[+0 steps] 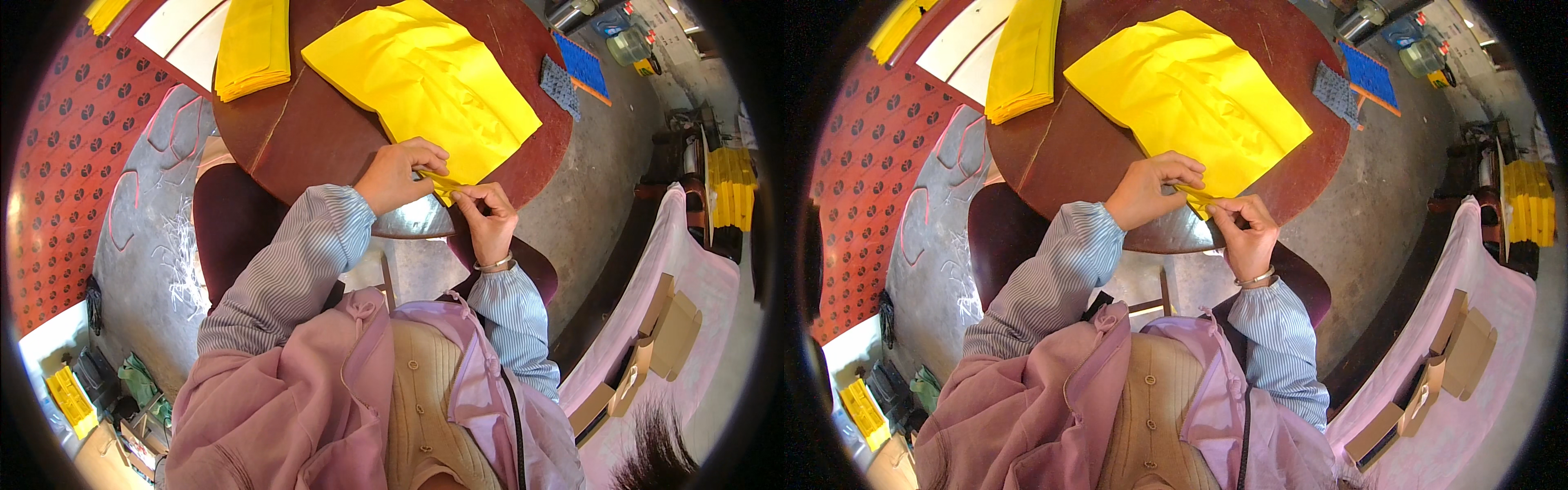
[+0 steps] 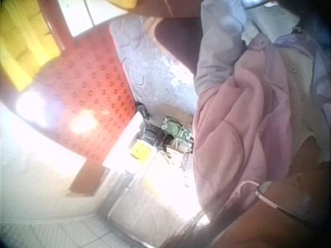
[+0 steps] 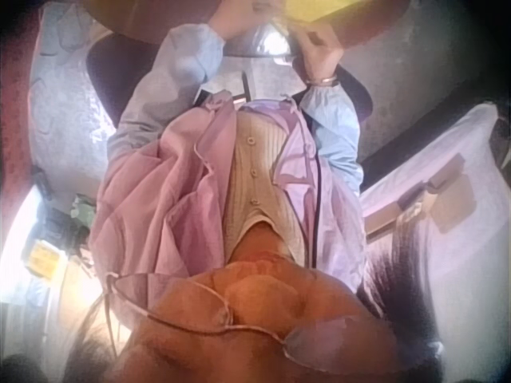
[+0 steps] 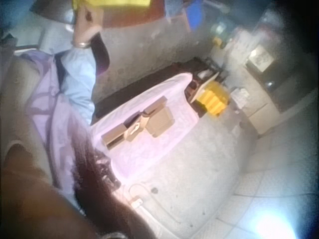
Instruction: The person folds yellow fabric pieces on a round table. They align edges, fold the fabric in half, and stack the finished pieces. The process is repeated with multiple fabric pieces.
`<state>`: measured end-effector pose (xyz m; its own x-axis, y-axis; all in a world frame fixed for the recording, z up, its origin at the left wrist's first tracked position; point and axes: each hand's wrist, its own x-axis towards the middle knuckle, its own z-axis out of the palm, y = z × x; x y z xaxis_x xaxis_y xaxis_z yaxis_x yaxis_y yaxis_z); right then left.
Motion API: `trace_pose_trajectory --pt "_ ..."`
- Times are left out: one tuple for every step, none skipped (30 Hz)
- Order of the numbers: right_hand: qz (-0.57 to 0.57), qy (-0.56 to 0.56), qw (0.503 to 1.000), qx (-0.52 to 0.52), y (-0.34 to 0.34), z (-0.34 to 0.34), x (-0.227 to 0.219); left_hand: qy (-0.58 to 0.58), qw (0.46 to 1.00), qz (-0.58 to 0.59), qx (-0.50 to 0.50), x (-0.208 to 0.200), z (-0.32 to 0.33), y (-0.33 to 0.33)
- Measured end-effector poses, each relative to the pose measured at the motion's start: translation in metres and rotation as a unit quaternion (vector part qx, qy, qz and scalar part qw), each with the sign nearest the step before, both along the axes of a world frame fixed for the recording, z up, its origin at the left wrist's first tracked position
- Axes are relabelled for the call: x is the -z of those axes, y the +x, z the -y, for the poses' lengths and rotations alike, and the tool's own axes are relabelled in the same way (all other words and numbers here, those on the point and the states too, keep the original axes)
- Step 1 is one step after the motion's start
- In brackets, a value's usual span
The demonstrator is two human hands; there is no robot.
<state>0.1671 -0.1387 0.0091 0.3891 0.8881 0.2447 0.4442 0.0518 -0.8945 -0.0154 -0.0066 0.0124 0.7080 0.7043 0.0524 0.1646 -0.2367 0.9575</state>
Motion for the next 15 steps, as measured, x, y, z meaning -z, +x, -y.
trace_pose_trajectory --pt "-0.002 0.001 1.0 0.0 0.0 0.0 0.0 0.014 1.0 -0.007 0.001 0.0 0.001 -0.001" --pt "-0.004 0.003 1.0 0.001 0.0 0.0 0.001 0.028 1.0 -0.014 0.003 0.0 0.002 -0.001" --pt "-0.006 0.004 1.0 0.001 0.0 0.0 0.001 0.03 0.999 -0.011 -0.002 0.0 0.002 0.0" --pt "-0.007 0.004 1.0 0.001 0.0 0.0 0.001 0.033 0.999 -0.009 -0.006 0.001 0.003 0.001" --pt "-0.007 0.003 1.0 0.0 0.001 0.0 0.002 0.037 0.999 -0.007 -0.011 0.002 0.003 0.002" --pt "-0.008 0.003 1.0 0.0 0.001 0.0 0.003 0.037 0.999 -0.004 -0.016 0.003 0.003 0.003" --pt "-0.007 0.005 1.0 -0.002 0.001 0.0 0.004 0.038 0.999 -0.002 -0.021 0.005 0.003 0.003" --pt "-0.006 0.007 1.0 -0.004 0.002 0.0 0.005 0.04 0.999 -0.003 -0.026 0.007 0.003 0.004" --pt "-0.005 0.009 1.0 -0.005 0.002 0.0 0.006 0.039 0.999 0.004 -0.027 0.008 0.002 0.004" --pt "-0.009 0.014 1.0 -0.003 0.002 0.0 0.007 0.038 0.999 0.008 -0.027 0.009 0.002 0.005" --pt "-0.012 0.021 1.0 -0.001 0.002 0.0 0.008 0.035 0.999 0.005 -0.03 0.01 0.002 0.005" --pt "-0.021 0.023 1.0 -0.001 0.002 0.0 0.008 0.025 0.999 0.013 -0.033 0.011 0.002 0.005" --pt "-0.015 0.027 1.0 0.001 0.002 0.001 0.008 0.013 0.999 0.015 -0.038 0.011 0.003 0.006" --pt "-0.015 0.027 1.0 0.001 0.001 0.001 0.007 0.003 0.999 0.018 -0.042 0.011 0.004 0.006" --pt "-0.02 0.031 0.999 -0.002 0.001 0.002 0.007 -0.004 0.999 0.017 -0.044 0.011 0.004 0.006"
